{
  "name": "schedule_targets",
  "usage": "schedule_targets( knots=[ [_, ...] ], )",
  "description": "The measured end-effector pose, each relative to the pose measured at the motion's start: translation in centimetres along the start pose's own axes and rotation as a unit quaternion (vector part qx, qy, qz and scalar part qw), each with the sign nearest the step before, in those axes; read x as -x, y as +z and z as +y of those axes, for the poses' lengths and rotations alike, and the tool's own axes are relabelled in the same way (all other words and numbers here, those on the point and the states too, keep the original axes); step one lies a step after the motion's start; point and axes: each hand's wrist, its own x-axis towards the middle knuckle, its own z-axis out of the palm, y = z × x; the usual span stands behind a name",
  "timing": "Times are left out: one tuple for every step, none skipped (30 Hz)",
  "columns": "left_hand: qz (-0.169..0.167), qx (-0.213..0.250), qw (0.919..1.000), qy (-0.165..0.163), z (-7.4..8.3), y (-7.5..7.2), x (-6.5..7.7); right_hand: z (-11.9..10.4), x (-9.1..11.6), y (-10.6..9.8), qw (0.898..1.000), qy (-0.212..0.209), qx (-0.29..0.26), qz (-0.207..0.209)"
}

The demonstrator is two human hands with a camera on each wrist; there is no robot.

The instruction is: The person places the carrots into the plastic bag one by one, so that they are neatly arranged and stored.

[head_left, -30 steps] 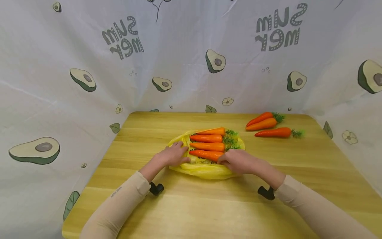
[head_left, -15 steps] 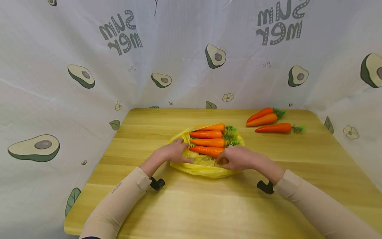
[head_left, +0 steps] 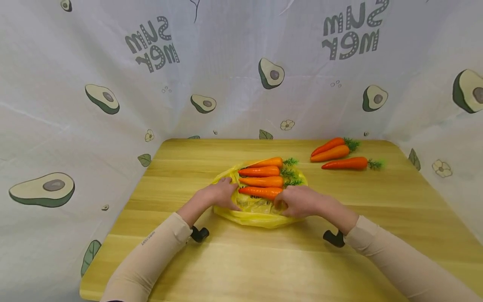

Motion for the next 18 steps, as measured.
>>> schedule_targets(
  knots=[
    [0.001,-0.011,0.9999,-0.003,0.05,0.05,0.06,-0.05,0.05,0.01,1.000,-0.004,0.001,0.004],
    [0.004,-0.020,0.9998,-0.005,0.11,0.08,0.11,-0.07,0.08,0.05,1.000,-0.009,0.002,0.008],
    [0.006,-0.029,0.9995,-0.008,0.14,0.14,0.17,-0.08,0.11,0.09,1.000,-0.014,0.002,0.012],
    [0.009,-0.035,0.9993,-0.008,0.16,0.18,0.21,-0.07,0.16,0.11,1.000,-0.019,0.002,0.016],
    [0.011,-0.041,0.9991,-0.008,0.17,0.20,0.25,-0.04,0.18,0.16,1.000,-0.023,0.001,0.019],
    [0.013,-0.045,0.9989,-0.009,0.18,0.21,0.28,-0.01,0.19,0.20,0.999,-0.027,-0.001,0.024],
    [0.015,-0.045,0.9988,-0.009,0.19,0.22,0.31,0.03,0.18,0.22,0.999,-0.033,-0.002,0.028],
    [0.016,-0.044,0.9989,-0.009,0.18,0.23,0.37,0.07,0.17,0.26,0.999,-0.040,-0.003,0.032],
    [0.017,-0.041,0.9990,-0.010,0.17,0.23,0.43,0.10,0.16,0.27,0.998,-0.048,-0.005,0.036],
    [0.017,-0.038,0.9991,-0.011,0.17,0.22,0.47,0.12,0.14,0.27,0.998,-0.053,-0.006,0.039],
    [0.015,-0.035,0.9992,-0.012,0.17,0.20,0.51,0.13,0.11,0.29,0.997,-0.062,-0.007,0.043],
    [0.014,-0.031,0.9993,-0.013,0.17,0.19,0.55,0.14,0.08,0.27,0.997,-0.066,-0.008,0.047],
    [0.013,-0.027,0.9994,-0.015,0.16,0.19,0.60,0.14,0.05,0.23,0.996,-0.071,-0.010,0.051],
    [0.011,-0.024,0.9995,-0.016,0.15,0.19,0.63,0.14,0.03,0.19,0.996,-0.072,-0.012,0.055],
    [0.010,-0.021,0.9996,-0.017,0.14,0.19,0.66,0.15,-0.01,0.14,0.995,-0.072,-0.014,0.061],
    [0.009,-0.019,0.9996,-0.018,0.14,0.19,0.68,0.14,-0.02,0.04,0.995,-0.069,-0.016,0.068],
    [0.009,-0.019,0.9996,-0.018,0.12,0.20,0.68,0.14,-0.01,-0.07,0.995,-0.069,-0.015,0.075],
    [0.010,-0.019,0.9996,-0.018,0.10,0.23,0.69,0.14,0.00,-0.22,0.995,-0.062,-0.016,0.081]
  ],
)
